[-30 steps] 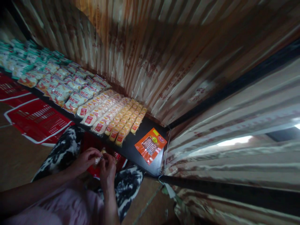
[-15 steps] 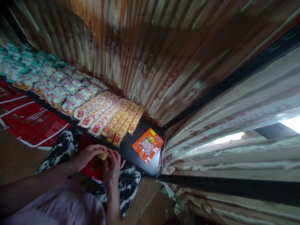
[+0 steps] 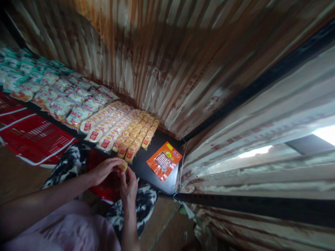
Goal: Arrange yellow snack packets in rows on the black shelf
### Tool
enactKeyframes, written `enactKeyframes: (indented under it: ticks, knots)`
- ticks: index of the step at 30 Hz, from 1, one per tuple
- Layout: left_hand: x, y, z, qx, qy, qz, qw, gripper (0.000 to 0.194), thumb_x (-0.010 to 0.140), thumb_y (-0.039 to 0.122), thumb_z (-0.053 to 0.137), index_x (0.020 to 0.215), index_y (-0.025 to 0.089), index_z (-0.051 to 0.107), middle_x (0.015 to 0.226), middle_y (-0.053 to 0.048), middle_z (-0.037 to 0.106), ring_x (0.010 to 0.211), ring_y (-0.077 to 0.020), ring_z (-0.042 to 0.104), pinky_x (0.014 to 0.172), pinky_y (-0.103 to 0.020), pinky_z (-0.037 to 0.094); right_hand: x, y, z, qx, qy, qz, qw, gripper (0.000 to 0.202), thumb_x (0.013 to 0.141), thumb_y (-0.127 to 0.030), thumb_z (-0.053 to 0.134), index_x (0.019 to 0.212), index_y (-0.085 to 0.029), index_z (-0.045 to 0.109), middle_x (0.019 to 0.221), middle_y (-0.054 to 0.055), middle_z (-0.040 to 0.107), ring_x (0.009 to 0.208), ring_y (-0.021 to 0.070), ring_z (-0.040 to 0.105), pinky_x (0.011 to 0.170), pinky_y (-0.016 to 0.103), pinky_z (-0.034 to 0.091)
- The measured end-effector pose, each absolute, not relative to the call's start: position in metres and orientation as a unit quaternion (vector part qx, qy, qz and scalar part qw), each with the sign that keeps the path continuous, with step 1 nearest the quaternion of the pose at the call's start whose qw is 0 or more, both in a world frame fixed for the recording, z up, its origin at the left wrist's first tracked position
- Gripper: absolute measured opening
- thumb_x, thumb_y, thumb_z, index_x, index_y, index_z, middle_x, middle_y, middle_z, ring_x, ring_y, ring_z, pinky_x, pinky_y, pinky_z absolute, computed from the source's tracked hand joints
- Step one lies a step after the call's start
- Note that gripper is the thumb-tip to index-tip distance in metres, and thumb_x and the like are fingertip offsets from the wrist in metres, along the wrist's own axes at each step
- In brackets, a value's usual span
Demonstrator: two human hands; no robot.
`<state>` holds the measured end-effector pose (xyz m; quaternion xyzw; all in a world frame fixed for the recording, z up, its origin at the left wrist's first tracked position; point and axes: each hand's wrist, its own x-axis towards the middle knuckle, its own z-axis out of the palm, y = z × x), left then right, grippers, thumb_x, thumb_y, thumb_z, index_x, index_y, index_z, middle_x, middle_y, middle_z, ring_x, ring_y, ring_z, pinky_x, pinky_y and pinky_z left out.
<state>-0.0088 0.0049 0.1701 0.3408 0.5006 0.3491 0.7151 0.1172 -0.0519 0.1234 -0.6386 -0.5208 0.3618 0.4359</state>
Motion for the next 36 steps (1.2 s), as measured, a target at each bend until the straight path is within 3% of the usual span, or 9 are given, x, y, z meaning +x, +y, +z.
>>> enactKeyframes:
  ticks: [6, 15, 22, 29, 36]
  knots:
    - [-0.002, 0.007, 0.170, 0.332, 0.502, 0.341, 0.722, 0.025, 0.067, 0.027, 0.061, 0.086, 0.013, 0.066, 0.080, -0.004, 0.068, 0.078, -0.0155, 0.060, 0.071, -0.026, 0.043, 0.122, -0.051, 0.127, -0.614, -0.492, 0.420, 0.453, 0.039, 0.087, -0.044, 0.049, 0.112, -0.019, 0.064, 0.104, 0.006, 0.070, 0.093, 0.0213, 0.064, 0.082, 0.029, 0.048]
    - [0.006, 0.006, 0.176, 0.352, 0.512, 0.316, 0.717, 0.033, 0.066, 0.015, 0.059, 0.098, 0.011, 0.062, 0.081, -0.004, 0.069, 0.073, -0.0138, 0.060, 0.064, -0.023, 0.042, 0.123, -0.051, 0.133, -0.630, -0.447, 0.444, 0.454, 0.042, 0.087, -0.052, 0.045, 0.098, -0.018, 0.066, 0.089, 0.005, 0.071, 0.080, 0.0197, 0.063, 0.071, 0.026, 0.047]
    - [0.015, 0.006, 0.165, 0.391, 0.526, 0.308, 0.690, 0.027, 0.069, 0.020, 0.061, 0.095, 0.011, 0.062, 0.078, -0.003, 0.067, 0.065, -0.0115, 0.058, 0.054, -0.021, 0.039, 0.129, -0.050, 0.138, -0.650, -0.415, 0.436, 0.463, 0.046, 0.086, -0.054, 0.044, 0.100, -0.016, 0.067, 0.085, 0.005, 0.070, 0.077, 0.0193, 0.062, 0.070, 0.026, 0.046]
    - [0.023, 0.005, 0.159, 0.381, 0.540, 0.311, 0.683, 0.049, 0.069, 0.015, 0.059, 0.118, 0.012, 0.052, 0.069, 0.003, 0.061, 0.061, -0.0109, 0.057, 0.053, -0.020, 0.040, 0.135, -0.050, 0.132, -0.637, -0.366, 0.454, 0.504, 0.045, 0.083, -0.053, 0.050, 0.104, -0.015, 0.063, 0.096, 0.007, 0.069, 0.084, 0.0194, 0.062, 0.074, 0.027, 0.048]
    - [0.026, 0.005, 0.167, 0.375, 0.528, 0.297, 0.702, 0.055, 0.071, 0.014, 0.056, 0.125, 0.012, 0.049, 0.067, 0.003, 0.061, 0.061, -0.0106, 0.056, 0.056, -0.020, 0.041, 0.142, -0.049, 0.132, -0.632, -0.363, 0.456, 0.510, 0.041, 0.081, -0.054, 0.052, 0.095, -0.016, 0.062, 0.082, 0.004, 0.067, 0.075, 0.0174, 0.060, 0.068, 0.026, 0.048]
